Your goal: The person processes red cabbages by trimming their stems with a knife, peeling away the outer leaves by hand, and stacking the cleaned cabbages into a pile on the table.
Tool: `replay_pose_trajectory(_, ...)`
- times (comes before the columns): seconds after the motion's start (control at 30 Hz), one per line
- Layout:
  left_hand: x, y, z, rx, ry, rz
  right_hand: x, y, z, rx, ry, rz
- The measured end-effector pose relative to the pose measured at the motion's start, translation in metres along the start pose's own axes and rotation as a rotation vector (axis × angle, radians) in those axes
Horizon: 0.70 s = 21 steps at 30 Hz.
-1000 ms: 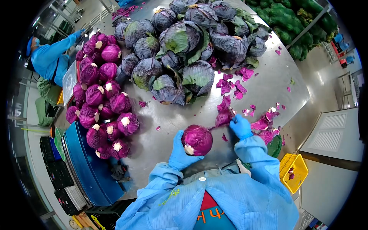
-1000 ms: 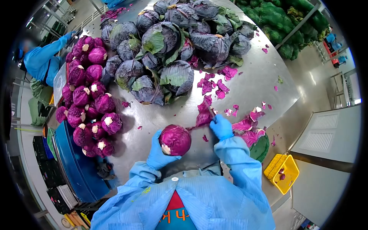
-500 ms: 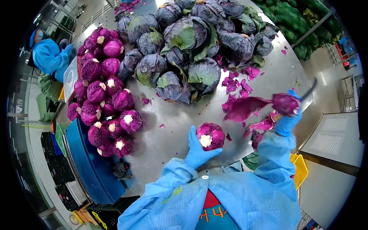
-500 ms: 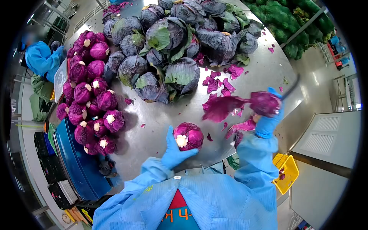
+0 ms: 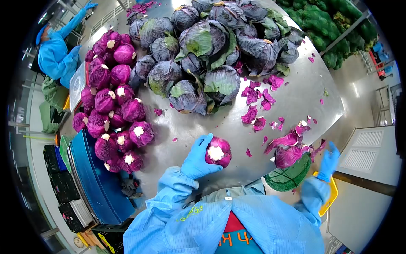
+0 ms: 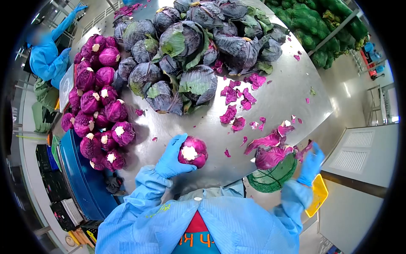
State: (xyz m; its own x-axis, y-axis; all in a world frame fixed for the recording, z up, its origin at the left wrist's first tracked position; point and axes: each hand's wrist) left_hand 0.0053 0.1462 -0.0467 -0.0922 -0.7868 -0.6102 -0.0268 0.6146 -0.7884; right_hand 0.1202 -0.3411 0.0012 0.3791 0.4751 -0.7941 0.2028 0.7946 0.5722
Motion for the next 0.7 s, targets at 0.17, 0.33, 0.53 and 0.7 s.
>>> replay_pose_trajectory(0.17,0.027,0.007,-0.02,-0.197,-0.314,-0.048,0.133,0.132,-0.125,0.65,1.0,0.873)
replay_pose_trajectory(0.33,0.023,0.013,-0.02,-0.299,-0.333,-0.038,0.18,0.199,-0.199,-0.077,0.811,0.831)
replay_pose_trajectory(0.53,0.046,0.019,-0.006,-0.178,-0.464,-0.282,0.16,0.231,-0.183,-0.391,0.742,0.268)
replay_pose_trajectory(0.7,0.046,-0.02,-0.012,-0.258,-0.463,0.048,0.154,0.217,-0.175,-0.107,0.868,0.245)
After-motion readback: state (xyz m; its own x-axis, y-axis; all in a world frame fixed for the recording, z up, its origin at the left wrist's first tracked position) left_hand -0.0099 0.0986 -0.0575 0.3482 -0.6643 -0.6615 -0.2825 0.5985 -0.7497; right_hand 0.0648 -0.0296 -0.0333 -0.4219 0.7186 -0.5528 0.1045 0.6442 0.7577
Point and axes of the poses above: each hand's wrist, its own z-axis towards the middle knuckle, its own x-axis out of the palm, y = z × x, and after that the axes turned 5 degrees about x, right-handed
